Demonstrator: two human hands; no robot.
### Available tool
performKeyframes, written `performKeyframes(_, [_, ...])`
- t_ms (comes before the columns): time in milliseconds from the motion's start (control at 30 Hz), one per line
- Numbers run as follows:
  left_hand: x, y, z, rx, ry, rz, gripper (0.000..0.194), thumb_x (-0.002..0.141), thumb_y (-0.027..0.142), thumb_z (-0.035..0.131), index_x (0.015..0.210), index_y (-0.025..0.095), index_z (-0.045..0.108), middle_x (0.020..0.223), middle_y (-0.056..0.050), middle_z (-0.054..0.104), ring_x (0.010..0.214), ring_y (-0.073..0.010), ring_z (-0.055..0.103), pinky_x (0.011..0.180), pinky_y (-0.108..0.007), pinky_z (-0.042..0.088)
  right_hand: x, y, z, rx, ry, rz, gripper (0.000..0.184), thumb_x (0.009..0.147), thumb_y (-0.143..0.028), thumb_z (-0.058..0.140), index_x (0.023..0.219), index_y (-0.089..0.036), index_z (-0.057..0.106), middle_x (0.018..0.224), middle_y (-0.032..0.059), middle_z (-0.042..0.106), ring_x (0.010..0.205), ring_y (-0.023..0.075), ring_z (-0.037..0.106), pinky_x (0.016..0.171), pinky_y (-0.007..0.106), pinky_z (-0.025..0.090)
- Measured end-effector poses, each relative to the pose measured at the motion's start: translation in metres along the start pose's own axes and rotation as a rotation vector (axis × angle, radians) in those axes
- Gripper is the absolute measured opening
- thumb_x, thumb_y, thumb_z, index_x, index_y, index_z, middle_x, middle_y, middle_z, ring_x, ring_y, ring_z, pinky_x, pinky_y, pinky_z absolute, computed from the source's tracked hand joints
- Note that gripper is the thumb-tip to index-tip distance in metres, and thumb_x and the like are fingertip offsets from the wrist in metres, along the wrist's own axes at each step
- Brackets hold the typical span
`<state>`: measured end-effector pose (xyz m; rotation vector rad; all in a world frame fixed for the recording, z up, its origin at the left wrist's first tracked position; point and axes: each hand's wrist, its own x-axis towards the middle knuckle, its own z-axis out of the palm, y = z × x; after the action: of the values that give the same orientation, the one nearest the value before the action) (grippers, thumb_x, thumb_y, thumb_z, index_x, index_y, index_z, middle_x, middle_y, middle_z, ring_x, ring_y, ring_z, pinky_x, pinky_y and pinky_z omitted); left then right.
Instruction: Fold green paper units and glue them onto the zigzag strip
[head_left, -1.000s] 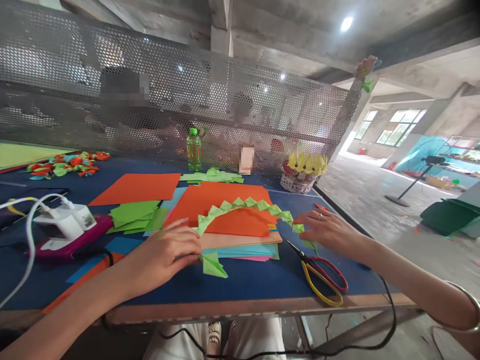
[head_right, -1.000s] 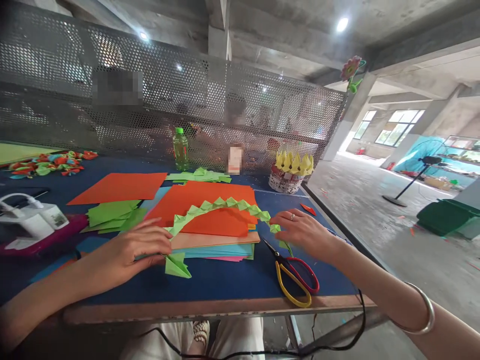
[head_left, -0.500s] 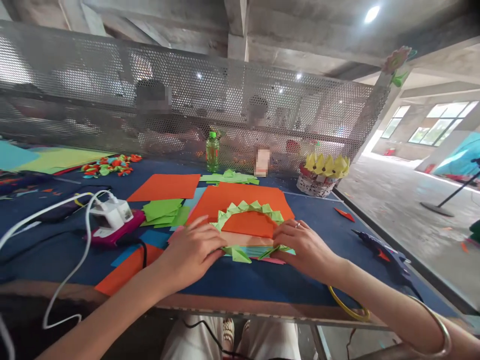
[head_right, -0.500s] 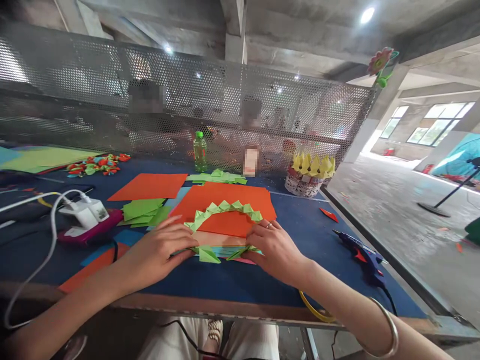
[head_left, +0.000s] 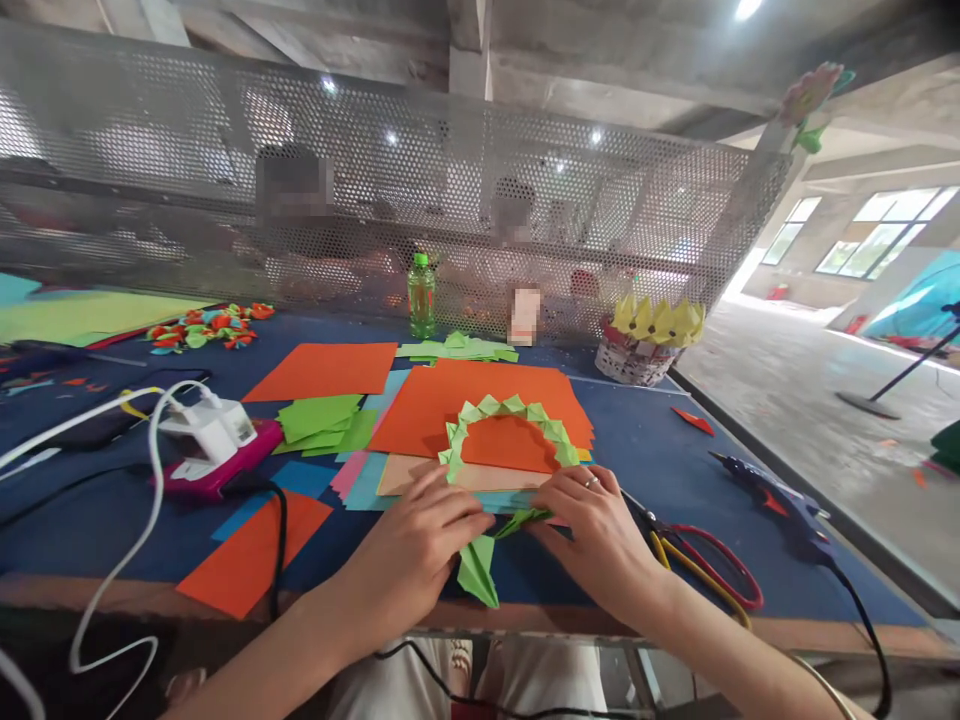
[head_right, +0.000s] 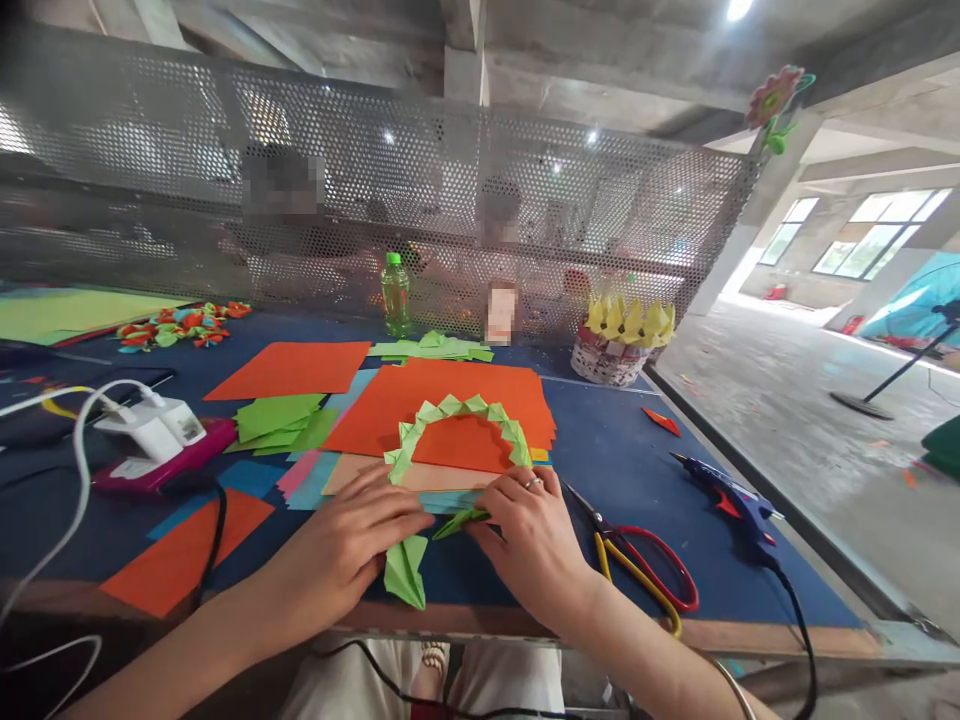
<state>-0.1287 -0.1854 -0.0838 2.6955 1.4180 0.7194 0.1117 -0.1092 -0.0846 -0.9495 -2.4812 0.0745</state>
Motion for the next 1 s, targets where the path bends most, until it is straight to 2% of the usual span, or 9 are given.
performKeyframes(100, [0.0, -0.001, 0.002, -0.094, -0.043, 0.015, 0.051, 0.083, -0.005, 0.042, 0.118, 0.024, 0.065, 0.109, -0.002, 0.07, 0.105, -0.0183, 0.064, 0.118, -0.048, 0.029, -0.003, -0.001, -0.001, 0.019, -0.001, 0.001, 0.007, 0.087, -0.027, 0.074, 0.091, -0.028, 0.068, 0.094, 0.0019, 0.076, 0.099, 0.025, 0.065, 0.096, 0.044, 0.037])
performKeyframes(267, [0.004, -0.006, -0.002, -0.094, -0.051, -0.045, 0.029, 0.092, 0.009, 0.055, 0.111, 0.026, 0.069, 0.097, 0.0, 0.07, 0.095, -0.0188, 0.065, 0.113, -0.046, 0.033, -0.003, -0.002, -0.002, 0.038, 0.012, 0.007, 0.007, 0.088, -0.027, 0.074, 0.091, -0.029, 0.067, 0.099, 0.0021, 0.075, 0.099, 0.0251, 0.065, 0.096, 0.045, 0.038])
performKeyframes(400, [0.007, -0.007, -0.004, -0.06, -0.007, -0.136, 0.015, 0.095, 0.019, 0.058, 0.095, 0.023, 0.072, 0.087, -0.002, 0.071, 0.087, -0.0212, 0.064, 0.098, -0.044, 0.042, -0.004, 0.0, -0.004, 0.041, 0.024, 0.028, 0.009, 0.087, -0.025, 0.075, 0.09, -0.029, 0.067, 0.098, 0.0007, 0.075, 0.1, 0.0252, 0.064, 0.095, 0.045, 0.038])
performKeyframes(500, [0.009, -0.006, -0.002, -0.03, 0.037, -0.232, 0.012, 0.091, 0.021, 0.062, 0.089, 0.021, 0.073, 0.087, -0.005, 0.072, 0.089, -0.026, 0.064, 0.087, -0.043, 0.044, -0.004, 0.001, -0.005, 0.046, 0.028, 0.038, 0.009, 0.088, -0.026, 0.074, 0.087, -0.028, 0.066, 0.097, 0.0013, 0.075, 0.099, 0.0255, 0.064, 0.094, 0.045, 0.038])
performKeyframes(600, [0.011, -0.004, -0.001, -0.017, 0.059, -0.305, 0.01, 0.088, 0.018, 0.064, 0.084, 0.02, 0.073, 0.09, -0.007, 0.074, 0.088, -0.0279, 0.065, 0.084, -0.044, 0.044, -0.004, 0.001, -0.004, 0.049, 0.038, 0.044, 0.009, 0.089, -0.025, 0.073, 0.085, -0.026, 0.065, 0.097, 0.0018, 0.075, 0.099, 0.0253, 0.063, 0.094, 0.045, 0.038])
performKeyframes(800, [0.011, -0.001, -0.001, -0.083, 0.049, -0.351, 0.011, 0.083, 0.011, 0.066, 0.087, 0.02, 0.068, 0.089, -0.002, 0.073, 0.091, -0.0241, 0.065, 0.087, -0.039, 0.042, -0.005, 0.0, -0.005, 0.055, 0.053, 0.053, 0.011, 0.086, -0.018, 0.076, 0.086, -0.024, 0.066, 0.097, -0.0002, 0.073, 0.101, 0.024, 0.062, 0.095, 0.042, 0.035])
performKeyframes(1000, [0.007, 0.0, 0.001, -0.206, 0.02, -0.368, 0.02, 0.079, 0.003, 0.056, 0.087, 0.021, 0.059, 0.091, 0.0, 0.068, 0.093, -0.0189, 0.063, 0.085, -0.03, 0.043, -0.007, 0.002, -0.004, 0.053, 0.044, 0.058, 0.01, 0.087, -0.018, 0.075, 0.09, -0.024, 0.067, 0.098, 0.0, 0.073, 0.104, 0.0252, 0.061, 0.096, 0.044, 0.034])
